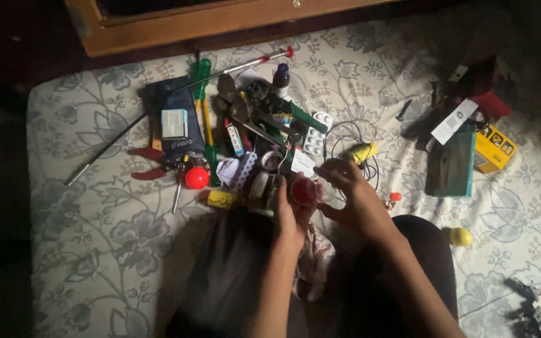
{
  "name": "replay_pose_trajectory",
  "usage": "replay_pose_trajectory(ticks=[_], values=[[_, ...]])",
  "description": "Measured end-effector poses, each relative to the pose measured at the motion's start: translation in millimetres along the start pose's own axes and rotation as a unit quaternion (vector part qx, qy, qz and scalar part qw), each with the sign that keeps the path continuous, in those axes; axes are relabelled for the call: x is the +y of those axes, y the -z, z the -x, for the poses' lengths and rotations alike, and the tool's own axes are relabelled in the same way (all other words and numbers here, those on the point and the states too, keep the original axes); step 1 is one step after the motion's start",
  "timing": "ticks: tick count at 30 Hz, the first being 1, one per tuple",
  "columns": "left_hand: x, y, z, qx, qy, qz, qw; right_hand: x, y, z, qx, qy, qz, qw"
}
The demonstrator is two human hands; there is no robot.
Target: The person cleans various small objects including a measuring tape, electrical components, and containers using a cloth.
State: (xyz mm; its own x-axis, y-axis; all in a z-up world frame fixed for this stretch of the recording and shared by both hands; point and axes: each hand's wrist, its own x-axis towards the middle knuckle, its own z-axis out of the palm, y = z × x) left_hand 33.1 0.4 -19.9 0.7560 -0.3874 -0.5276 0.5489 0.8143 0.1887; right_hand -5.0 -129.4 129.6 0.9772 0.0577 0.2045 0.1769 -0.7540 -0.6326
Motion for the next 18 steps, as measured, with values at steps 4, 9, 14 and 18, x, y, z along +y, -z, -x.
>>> replay_pose_trajectory(ticks=[4,9,14,18], values=[[-3.9,4.5,-3.7,-0.016,-0.014,-0.033,0.999,-2.5,-5.3,-7.6,-0.047,0.033,0.020,0.998],[0.7,-4.1,4.8,0.056,-0.008,-0.085,0.995,-5.0,-14.3,-9.6,-0.061,0.028,0.018,0.998],[-3.4,-2.3,0.0,0.021,-0.017,-0.047,0.999,-3.2,-22.0,-9.7,-0.081,0.000,0.019,0.996],[-6.1,4.3,-4.3,0.027,-0.012,-0.066,0.997,3.1,-29.1,-8.2,-0.064,0.023,0.032,0.997]])
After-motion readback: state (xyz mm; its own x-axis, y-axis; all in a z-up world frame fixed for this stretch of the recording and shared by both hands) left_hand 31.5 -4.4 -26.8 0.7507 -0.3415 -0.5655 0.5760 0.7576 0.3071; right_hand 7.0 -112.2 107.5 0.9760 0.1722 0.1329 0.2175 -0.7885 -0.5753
